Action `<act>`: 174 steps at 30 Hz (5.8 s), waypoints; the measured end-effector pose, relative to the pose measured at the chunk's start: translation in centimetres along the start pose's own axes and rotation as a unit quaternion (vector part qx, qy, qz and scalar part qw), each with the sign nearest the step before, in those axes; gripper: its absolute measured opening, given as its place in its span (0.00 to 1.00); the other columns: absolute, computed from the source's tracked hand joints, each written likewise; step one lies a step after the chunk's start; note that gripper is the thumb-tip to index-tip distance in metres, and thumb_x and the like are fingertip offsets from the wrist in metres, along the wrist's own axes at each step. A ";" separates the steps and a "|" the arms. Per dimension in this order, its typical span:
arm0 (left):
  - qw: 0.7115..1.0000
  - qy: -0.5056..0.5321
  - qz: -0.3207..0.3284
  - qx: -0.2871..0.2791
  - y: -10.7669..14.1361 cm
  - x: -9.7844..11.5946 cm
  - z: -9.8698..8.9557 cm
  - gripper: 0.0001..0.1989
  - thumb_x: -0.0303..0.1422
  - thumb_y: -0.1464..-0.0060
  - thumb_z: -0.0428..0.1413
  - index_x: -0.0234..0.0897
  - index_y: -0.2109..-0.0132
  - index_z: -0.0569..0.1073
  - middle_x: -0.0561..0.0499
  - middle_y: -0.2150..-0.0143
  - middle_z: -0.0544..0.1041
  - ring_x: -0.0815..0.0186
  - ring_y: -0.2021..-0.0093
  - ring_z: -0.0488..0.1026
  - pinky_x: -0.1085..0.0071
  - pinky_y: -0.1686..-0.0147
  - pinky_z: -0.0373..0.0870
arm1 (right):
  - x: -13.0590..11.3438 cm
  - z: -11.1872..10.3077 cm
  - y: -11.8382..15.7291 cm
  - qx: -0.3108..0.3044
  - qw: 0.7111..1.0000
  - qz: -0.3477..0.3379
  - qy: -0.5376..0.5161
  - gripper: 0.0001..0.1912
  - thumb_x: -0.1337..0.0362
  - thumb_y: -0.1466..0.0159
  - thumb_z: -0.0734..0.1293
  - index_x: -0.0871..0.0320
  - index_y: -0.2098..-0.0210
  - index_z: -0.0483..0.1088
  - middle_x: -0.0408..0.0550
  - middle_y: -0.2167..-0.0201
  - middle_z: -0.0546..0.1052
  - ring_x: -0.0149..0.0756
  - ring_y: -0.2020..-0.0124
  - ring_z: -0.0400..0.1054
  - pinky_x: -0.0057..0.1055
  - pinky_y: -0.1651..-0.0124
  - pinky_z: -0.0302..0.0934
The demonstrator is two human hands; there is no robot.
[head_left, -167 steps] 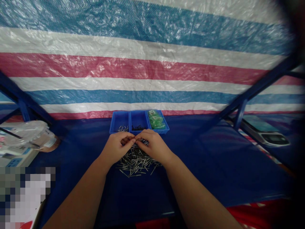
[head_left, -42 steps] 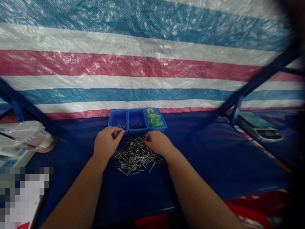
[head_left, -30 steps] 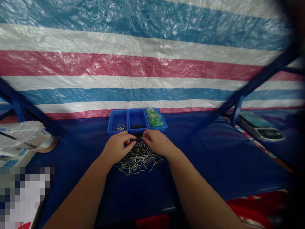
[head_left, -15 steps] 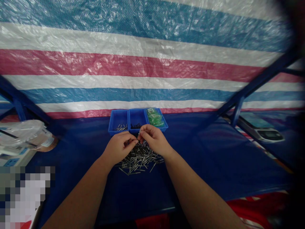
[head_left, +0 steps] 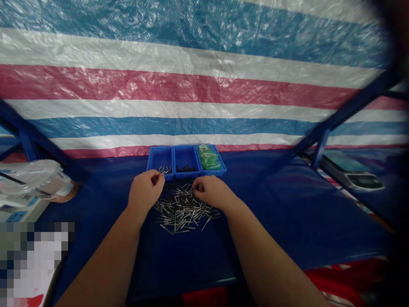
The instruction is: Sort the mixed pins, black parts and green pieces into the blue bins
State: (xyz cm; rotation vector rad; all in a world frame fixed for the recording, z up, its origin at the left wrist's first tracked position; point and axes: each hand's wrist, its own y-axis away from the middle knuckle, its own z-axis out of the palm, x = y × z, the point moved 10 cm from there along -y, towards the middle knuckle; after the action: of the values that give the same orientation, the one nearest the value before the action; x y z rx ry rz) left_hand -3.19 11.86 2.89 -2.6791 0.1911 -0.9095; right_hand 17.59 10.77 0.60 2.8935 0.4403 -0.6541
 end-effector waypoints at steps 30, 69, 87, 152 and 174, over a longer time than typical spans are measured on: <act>0.979 0.084 0.159 -0.100 1.3 5.2 1.8 0.12 0.35 0.36 0.52 0.37 0.64 0.77 0.50 0.70 0.74 0.66 0.70 0.69 0.69 0.67 0.62 | -2.6 -2.1 0.5 0.045 0.987 -0.107 -0.113 0.08 0.65 0.33 0.62 0.58 0.59 0.73 0.44 0.72 0.74 0.31 0.71 0.64 0.29 0.66 0.55; 0.999 -0.023 -0.021 0.028 -0.1 -0.9 -0.6 0.12 0.43 0.41 0.56 0.42 0.62 0.81 0.51 0.74 0.76 0.64 0.73 0.71 0.69 0.72 0.57 | 1.6 0.1 -0.3 -0.015 0.999 -0.027 -0.012 0.13 0.71 0.42 0.69 0.55 0.58 0.79 0.44 0.71 0.77 0.31 0.73 0.66 0.28 0.69 0.54; 0.998 0.008 0.034 0.044 0.2 1.3 -1.1 0.11 0.38 0.41 0.55 0.39 0.66 0.79 0.55 0.79 0.68 0.68 0.77 0.65 0.69 0.72 0.58 | 2.1 0.8 -0.1 -0.029 0.999 -0.004 0.037 0.06 0.67 0.36 0.67 0.57 0.61 0.75 0.50 0.66 0.79 0.35 0.68 0.70 0.30 0.67 0.56; 0.975 0.068 0.210 0.026 1.1 5.4 -1.4 0.09 0.33 0.40 0.58 0.40 0.53 0.78 0.48 0.60 0.78 0.58 0.55 0.73 0.57 0.50 0.67 | -2.9 -2.9 1.1 0.066 0.974 -0.172 -0.132 0.06 0.68 0.31 0.58 0.58 0.61 0.66 0.47 0.64 0.70 0.33 0.64 0.63 0.31 0.59 0.58; 0.985 0.092 0.116 0.090 0.5 3.1 -2.5 0.08 0.35 0.38 0.57 0.39 0.58 0.79 0.47 0.61 0.81 0.63 0.65 0.75 0.64 0.62 0.72 | 1.1 -2.4 0.4 0.041 0.995 -0.036 -0.083 0.07 0.65 0.34 0.65 0.58 0.60 0.75 0.41 0.77 0.70 0.30 0.76 0.61 0.30 0.70 0.52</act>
State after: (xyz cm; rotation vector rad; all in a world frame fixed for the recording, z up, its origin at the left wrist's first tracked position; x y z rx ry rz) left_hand -2.26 10.08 6.35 -2.3497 0.4301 -1.0434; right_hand 19.62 11.18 2.30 2.8785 0.5087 -0.9370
